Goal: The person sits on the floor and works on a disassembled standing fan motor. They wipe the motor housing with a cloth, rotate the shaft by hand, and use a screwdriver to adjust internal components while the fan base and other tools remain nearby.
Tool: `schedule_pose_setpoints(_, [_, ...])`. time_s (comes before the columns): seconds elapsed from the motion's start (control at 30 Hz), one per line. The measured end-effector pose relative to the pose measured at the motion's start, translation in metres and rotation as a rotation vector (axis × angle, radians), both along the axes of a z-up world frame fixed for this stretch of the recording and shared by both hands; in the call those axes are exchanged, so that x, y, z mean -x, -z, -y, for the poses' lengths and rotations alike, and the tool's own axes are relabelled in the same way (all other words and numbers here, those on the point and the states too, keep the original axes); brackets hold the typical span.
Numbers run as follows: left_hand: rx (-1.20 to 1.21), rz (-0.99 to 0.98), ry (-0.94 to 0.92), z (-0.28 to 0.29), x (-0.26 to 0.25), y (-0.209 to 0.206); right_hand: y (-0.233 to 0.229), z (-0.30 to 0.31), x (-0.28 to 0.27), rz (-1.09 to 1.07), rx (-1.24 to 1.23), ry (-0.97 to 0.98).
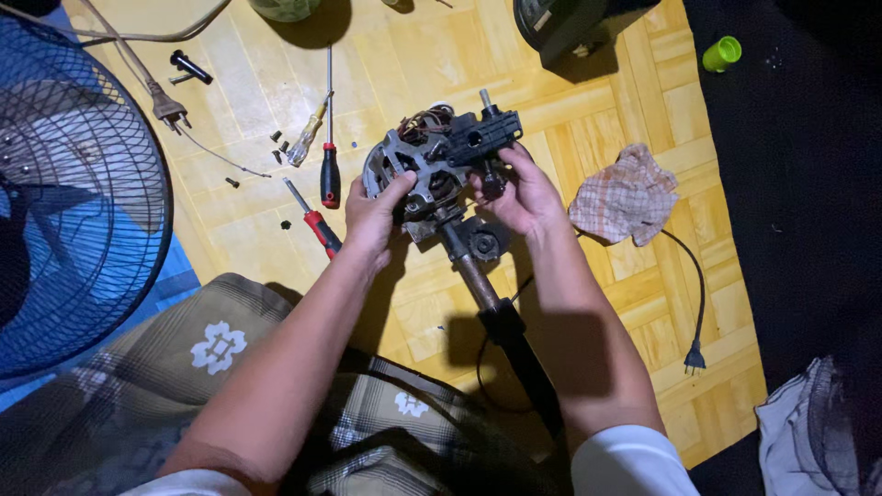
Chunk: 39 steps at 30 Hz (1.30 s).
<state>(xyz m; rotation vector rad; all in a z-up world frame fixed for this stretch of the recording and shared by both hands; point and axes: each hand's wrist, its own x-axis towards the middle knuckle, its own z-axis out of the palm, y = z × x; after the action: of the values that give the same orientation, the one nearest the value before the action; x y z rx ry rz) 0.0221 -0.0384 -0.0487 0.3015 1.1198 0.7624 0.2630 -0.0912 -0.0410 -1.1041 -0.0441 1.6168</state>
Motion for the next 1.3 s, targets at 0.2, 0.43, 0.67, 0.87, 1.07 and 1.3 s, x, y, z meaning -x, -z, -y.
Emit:
schedule_pose_setpoints(0.2, [-0.035,-0.082,0.029,-0.001,-0.001,0.004,-0.016,-0.005,0.016,0.348,-0.117,0.094])
schedule_pose_setpoints(0.43, [-0.085,-0.13,0.019,-0.002,-0.004,0.009,-0.03,-0.004,0.04,0.797,-0.039,0.098])
schedule_pose_setpoints(0.67, [-0.058,-0.072,0.015,0.001,0.004,0.007,-0.026,-0.002,0.051,0.843,-0.086,0.127])
schedule_pose_setpoints(0.87, [-0.043,-0.057,0.04,0.001,0.008,0.008,-0.021,0.0,0.05,0.675,-0.088,0.266])
schedule_pose_setpoints(1.07, [-0.067,-0.008,-0.005,-0.002,0.003,0.007,-0.029,-0.005,0.047,0.554,-0.152,0.338])
schedule_pose_setpoints(1.3, [-0.067,-0.061,0.021,-0.001,0.004,0.01,-0.036,0.0,0.065,0.783,-0.183,0.311])
